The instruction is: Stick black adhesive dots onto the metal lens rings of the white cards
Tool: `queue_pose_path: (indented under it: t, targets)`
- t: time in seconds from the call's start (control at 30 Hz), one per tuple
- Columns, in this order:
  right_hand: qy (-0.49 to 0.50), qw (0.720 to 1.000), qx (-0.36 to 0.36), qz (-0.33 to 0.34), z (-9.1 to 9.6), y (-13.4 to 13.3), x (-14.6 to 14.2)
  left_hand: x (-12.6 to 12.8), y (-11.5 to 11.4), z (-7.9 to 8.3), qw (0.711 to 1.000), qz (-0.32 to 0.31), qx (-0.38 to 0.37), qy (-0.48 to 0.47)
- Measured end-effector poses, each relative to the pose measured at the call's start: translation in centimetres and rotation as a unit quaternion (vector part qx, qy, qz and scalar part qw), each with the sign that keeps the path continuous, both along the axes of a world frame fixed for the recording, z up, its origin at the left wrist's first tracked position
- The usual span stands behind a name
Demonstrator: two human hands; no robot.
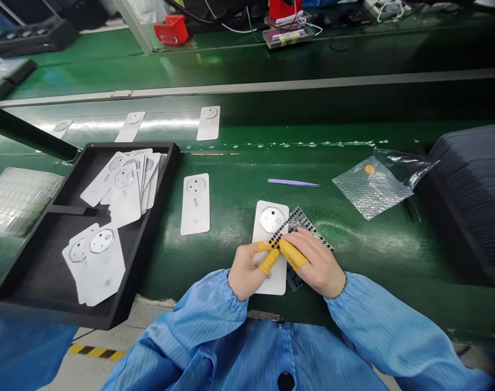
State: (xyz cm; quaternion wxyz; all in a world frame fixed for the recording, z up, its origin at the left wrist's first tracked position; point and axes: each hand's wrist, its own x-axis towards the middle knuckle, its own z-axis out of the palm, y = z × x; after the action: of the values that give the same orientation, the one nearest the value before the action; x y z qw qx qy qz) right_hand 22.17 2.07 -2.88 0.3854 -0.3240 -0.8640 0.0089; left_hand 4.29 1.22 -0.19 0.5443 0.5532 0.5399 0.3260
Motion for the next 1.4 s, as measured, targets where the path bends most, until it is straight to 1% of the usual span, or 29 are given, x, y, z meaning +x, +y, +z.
queue_pose_path:
  t: [0.03,0.07,0.1,0.17,0.23,0.27,0.33,0.4,0.47,0.53,0.57,0.6,0.67,0.7,0.73,0.8,0.87,0.93,1.0,1.07,1.17,1.27,1.4]
  targets:
    - [0.002,1.000,0.010,-0.001,-0.3,0.0,-0.1,0.1,0.0,-0.1,1.000,0.005,-0.002,0.001]
    - [0.013,1.000,0.006,0.000,-0.5,0.0,-0.3,0.1,0.0,-0.2,1.000,0.008,-0.003,0.001]
    - [0.032,0.999,-0.016,0.001,-0.7,0.1,-0.4,0.2,0.0,-0.3,1.000,0.008,-0.001,0.003]
    - [0.085,0.991,-0.102,-0.004,-0.7,0.3,-0.8,0.3,0.1,-0.7,1.000,0.004,0.006,0.019]
    - [0.143,0.967,-0.207,-0.029,-0.6,0.5,-1.0,0.0,0.1,-1.1,0.999,-0.002,0.009,0.050]
    - [0.164,0.954,-0.246,-0.044,-0.6,0.6,-1.0,-0.4,0.1,-1.2,0.998,-0.006,0.009,0.062]
    - [0.187,0.940,-0.279,-0.067,-0.5,0.7,-0.9,-1.5,0.0,-1.1,0.997,-0.016,0.004,0.069]
    - [0.187,0.941,-0.275,-0.070,-0.5,0.7,-0.7,-2.9,-0.6,-0.5,0.998,0.003,0.015,0.056]
    - [0.184,0.945,-0.260,-0.070,-0.1,0.6,-0.5,-3.9,-1.6,0.4,0.996,0.065,0.049,0.035]
    - [0.188,0.952,-0.227,-0.083,0.8,0.4,-0.6,-3.9,-2.7,1.4,0.990,0.125,0.064,-0.001]
    - [0.190,0.958,-0.194,-0.093,1.5,0.3,-0.8,-3.6,-3.2,1.8,0.989,0.133,0.056,-0.024]
    - [0.188,0.964,-0.155,-0.105,2.3,0.0,-1.0,-3.1,-3.6,2.1,0.990,0.127,0.041,-0.048]
    - [0.177,0.973,-0.083,-0.120,3.8,-0.7,-1.6,-1.8,-4.3,2.6,0.991,0.094,0.008,-0.089]
    - [0.166,0.976,-0.068,-0.120,4.4,-1.1,-1.9,-1.2,-4.5,2.8,0.992,0.080,0.003,-0.101]
    - [0.151,0.979,-0.072,-0.115,4.9,-1.5,-2.1,-0.6,-4.6,2.9,0.992,0.069,0.006,-0.107]
    - [0.121,0.982,-0.110,-0.100,5.6,-2.2,-2.3,0.1,-4.8,3.1,0.993,0.051,0.035,-0.101]
    - [0.096,0.982,-0.137,-0.091,6.0,-2.7,-2.1,0.4,-4.9,3.2,0.994,0.040,0.078,-0.064]
    - [0.081,0.985,-0.127,-0.087,6.2,-2.8,-1.8,0.5,-5.1,3.2,0.994,0.033,0.105,-0.029]
    - [0.059,0.990,-0.100,-0.075,6.4,-2.8,-1.5,0.6,-5.3,3.1,0.993,0.035,0.112,-0.011]
    - [0.021,0.995,-0.073,-0.062,6.5,-2.7,-1.4,0.7,-5.5,2.9,0.993,0.045,0.113,-0.011]
    - [-0.026,0.996,-0.073,-0.043,6.5,-3.0,-1.4,0.9,-5.9,2.5,0.991,0.067,0.115,-0.022]
    - [-0.011,0.996,-0.083,-0.021,6.2,-3.5,-1.5,1.0,-6.0,2.2,0.990,0.077,0.115,-0.036]
    - [0.024,0.994,-0.098,-0.041,5.7,-4.1,-1.7,0.9,-6.2,1.9,0.990,0.067,0.122,-0.030]
